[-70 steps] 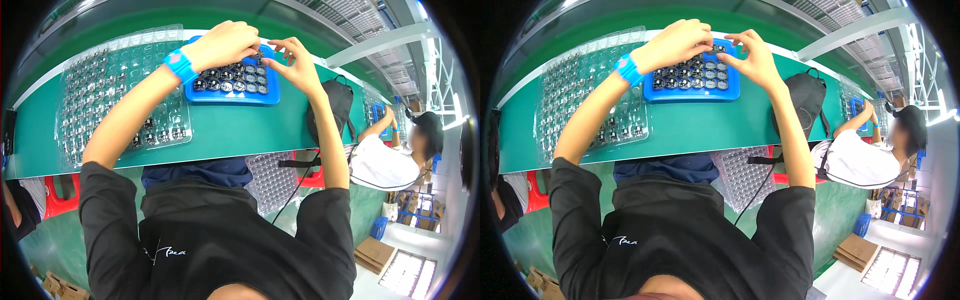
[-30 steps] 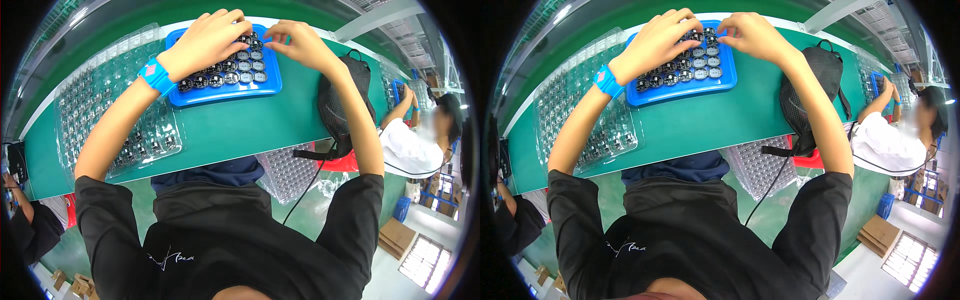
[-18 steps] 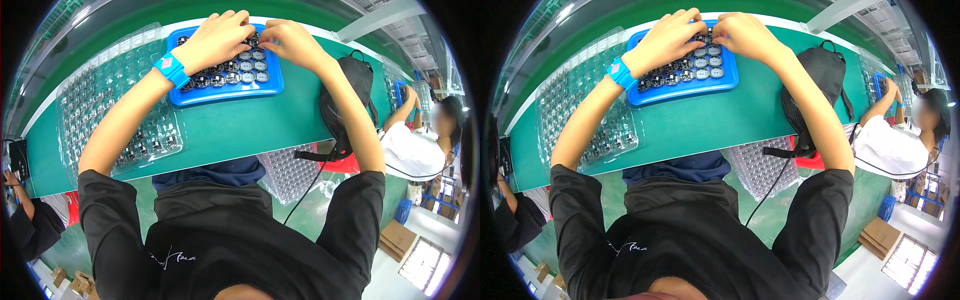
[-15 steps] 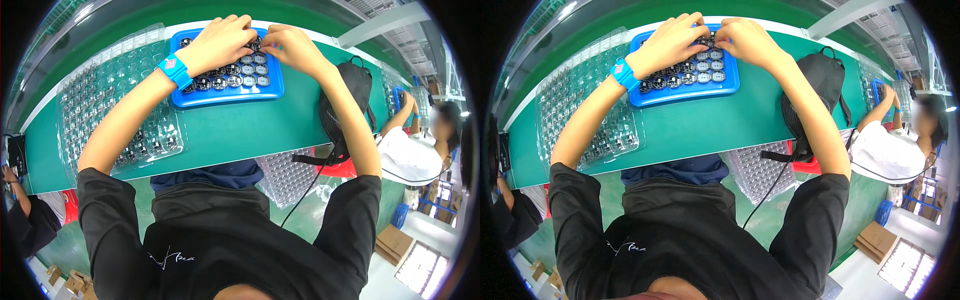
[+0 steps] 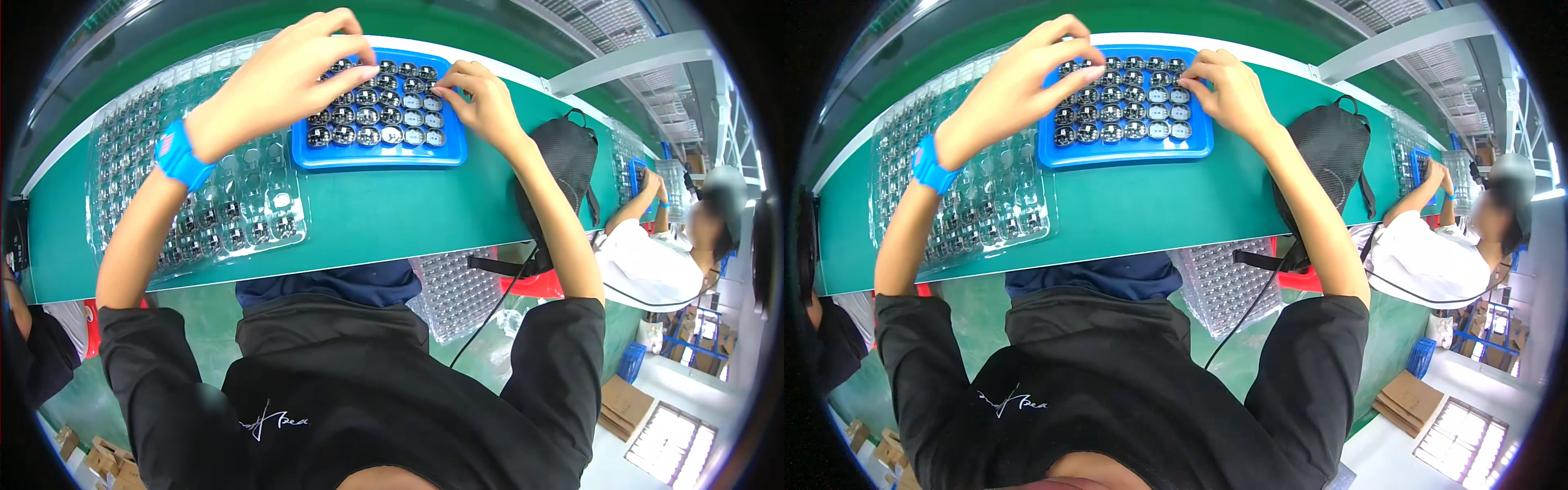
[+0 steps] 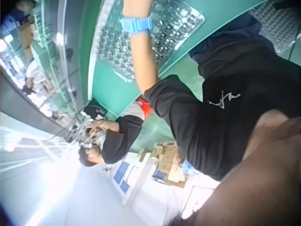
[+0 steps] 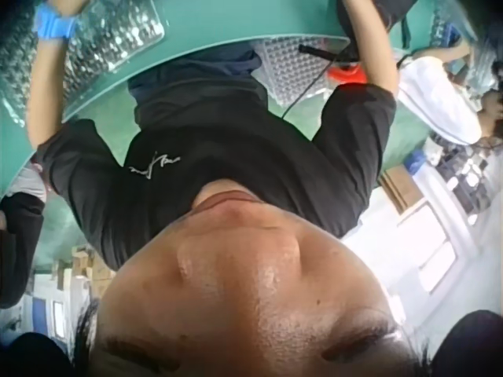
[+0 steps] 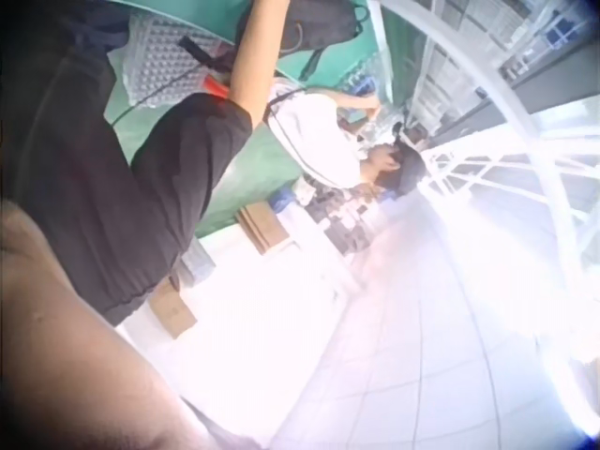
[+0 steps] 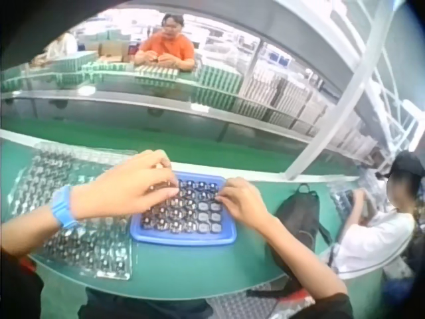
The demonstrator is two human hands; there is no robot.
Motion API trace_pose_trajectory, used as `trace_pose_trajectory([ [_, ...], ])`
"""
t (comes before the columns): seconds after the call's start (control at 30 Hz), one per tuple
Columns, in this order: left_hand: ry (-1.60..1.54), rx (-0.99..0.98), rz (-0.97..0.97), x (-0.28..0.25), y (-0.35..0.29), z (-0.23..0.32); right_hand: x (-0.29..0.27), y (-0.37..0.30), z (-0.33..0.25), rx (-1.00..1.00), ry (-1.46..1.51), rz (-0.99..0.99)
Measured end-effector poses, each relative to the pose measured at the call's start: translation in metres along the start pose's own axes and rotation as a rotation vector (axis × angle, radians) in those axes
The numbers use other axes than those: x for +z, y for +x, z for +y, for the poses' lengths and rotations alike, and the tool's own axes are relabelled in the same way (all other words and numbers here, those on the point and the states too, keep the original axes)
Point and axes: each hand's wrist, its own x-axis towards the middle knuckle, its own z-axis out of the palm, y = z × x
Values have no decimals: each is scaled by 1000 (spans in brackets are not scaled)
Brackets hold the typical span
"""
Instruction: Transferring small circular electronic components from a bulk tray into a specialized sorting and assembly tray on a production line.
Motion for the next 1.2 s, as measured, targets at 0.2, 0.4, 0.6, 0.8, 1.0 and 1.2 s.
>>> trace_pose_trajectory([
  [0.2, -120, -165, 113, -56, -59, 35, -16, 4, -7, 9, 48, 64],
  [0.4, -504, -453, 360, -30, -108, 102, -73, 11, -143, -32, 339, 129],
  [0.6, -453, -322, 437, 13, -164, 149, -48, -14, -241, -261, 746, 21],
  [0.8, -545, -352, 127, -3, -211, 157, -45, -41, -274, -369, 406, -291],
  [1.0, -723, -492, 122, 8, -238, 160, -32, -39, -281, -391, 581, -323],
  [1.2, -709, -575, 207, 10, -225, 160, -23, -35, -276, -314, 520, -260],
])
